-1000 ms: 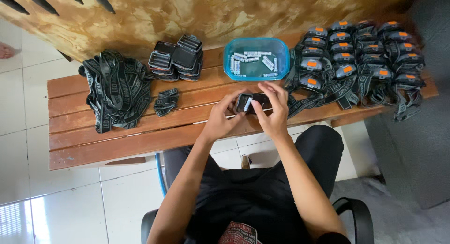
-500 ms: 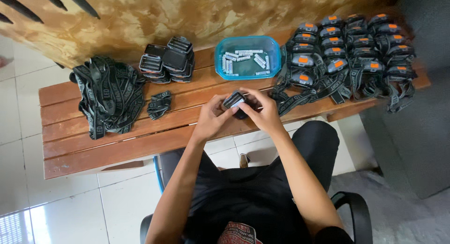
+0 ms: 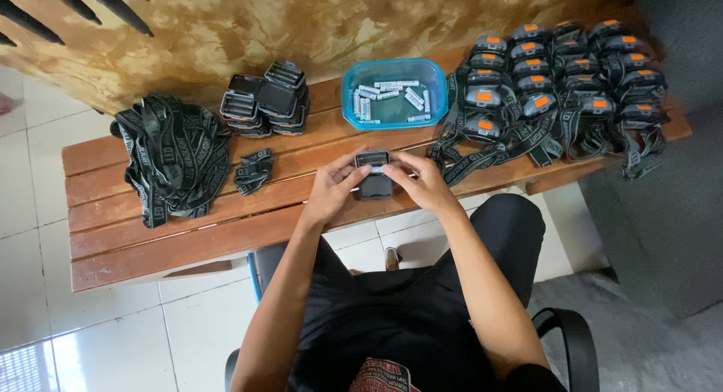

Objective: The person assembles headlamps by inserting batteries into the headlamp units and attaching them to the head straps. They pick up a headlamp, open the battery compartment, insert batteries from a blue container, close the compartment, and then attach the unit to a strap before placing the finished headlamp on a pile.

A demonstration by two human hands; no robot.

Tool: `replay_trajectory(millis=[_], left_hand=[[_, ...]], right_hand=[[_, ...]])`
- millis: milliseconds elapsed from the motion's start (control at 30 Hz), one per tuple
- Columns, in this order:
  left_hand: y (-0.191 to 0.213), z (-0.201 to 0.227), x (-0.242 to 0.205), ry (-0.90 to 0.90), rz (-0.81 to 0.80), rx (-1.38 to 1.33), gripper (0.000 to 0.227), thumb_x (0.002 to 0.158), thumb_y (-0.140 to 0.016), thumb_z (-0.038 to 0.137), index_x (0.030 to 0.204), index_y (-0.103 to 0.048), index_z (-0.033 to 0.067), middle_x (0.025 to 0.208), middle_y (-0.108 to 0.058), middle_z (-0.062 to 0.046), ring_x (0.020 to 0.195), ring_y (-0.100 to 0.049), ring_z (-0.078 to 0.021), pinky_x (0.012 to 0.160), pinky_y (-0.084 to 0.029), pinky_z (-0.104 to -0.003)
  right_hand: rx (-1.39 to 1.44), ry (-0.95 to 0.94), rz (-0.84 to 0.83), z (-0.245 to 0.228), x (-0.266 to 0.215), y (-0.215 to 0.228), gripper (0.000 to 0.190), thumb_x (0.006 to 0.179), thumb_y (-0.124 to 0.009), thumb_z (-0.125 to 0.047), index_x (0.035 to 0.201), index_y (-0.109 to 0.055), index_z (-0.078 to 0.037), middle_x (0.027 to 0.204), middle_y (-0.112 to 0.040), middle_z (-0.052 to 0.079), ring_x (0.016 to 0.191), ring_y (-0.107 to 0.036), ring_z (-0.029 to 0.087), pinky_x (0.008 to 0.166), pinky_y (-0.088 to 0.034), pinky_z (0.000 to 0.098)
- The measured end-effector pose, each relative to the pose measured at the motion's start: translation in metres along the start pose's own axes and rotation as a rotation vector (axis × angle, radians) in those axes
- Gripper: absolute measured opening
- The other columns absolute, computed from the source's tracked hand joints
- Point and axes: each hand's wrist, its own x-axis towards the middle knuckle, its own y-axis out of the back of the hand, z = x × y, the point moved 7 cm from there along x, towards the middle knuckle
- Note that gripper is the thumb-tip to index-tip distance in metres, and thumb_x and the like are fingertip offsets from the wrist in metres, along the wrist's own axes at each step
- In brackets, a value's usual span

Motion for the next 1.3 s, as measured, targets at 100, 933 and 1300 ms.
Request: replay_trajectory(millis=[100, 933, 1300], left_hand=[[-0.003, -0.001, 0.004, 0.046, 0.031, 0.027, 0.041, 0.1, -0.076, 0.017, 0.141, -0.071, 0.0134, 0.102, -0.075, -0.003, 0.093, -0.069, -0.0074, 0.091, -0.06, -0.025], [0.02, -0.031, 0.006, -0.063, 0.049, 0.169, 0.033, 0.101, -0.077, 0.015, 0.132, -0.074, 0.0051, 0.092, -0.07, -0.007, 0.089, -0.071, -0.0114, 0.086, -0.061, -0.031], [0.007, -0.012, -0.001, -0.04, 0.041, 0.178, 0.033, 0.098, -0.081, 0.018, 0.127, -0.075, 0.0047, 0.09, -0.073, -0.008, 0.084, -0.068, -0.0107, 0.085, -0.06, -0.034]], right_hand=[[0.017, -0.006, -0.025, -0.021, -0.002, -0.002, 0.026, 0.099, -0.077, -0.019, 0.124, -0.077, -0.011, 0.093, -0.079, 0.007, 0.084, -0.066, 0.009, 0.077, -0.062, 0.0356], [-0.291, -0.011, 0.043, 0.026, -0.005, -0.005, 0.018, 0.105, -0.071, -0.031, 0.104, -0.073, -0.013, 0.078, -0.073, 0.007, 0.077, -0.073, 0.022, 0.074, -0.06, 0.0381], [-0.172, -0.024, 0.014, -0.01, -0.004, -0.01, 0.024, 0.103, -0.07, -0.021, 0.124, -0.079, -0.018, 0.094, -0.081, 0.012, 0.086, -0.074, 0.014, 0.072, -0.062, 0.0371]])
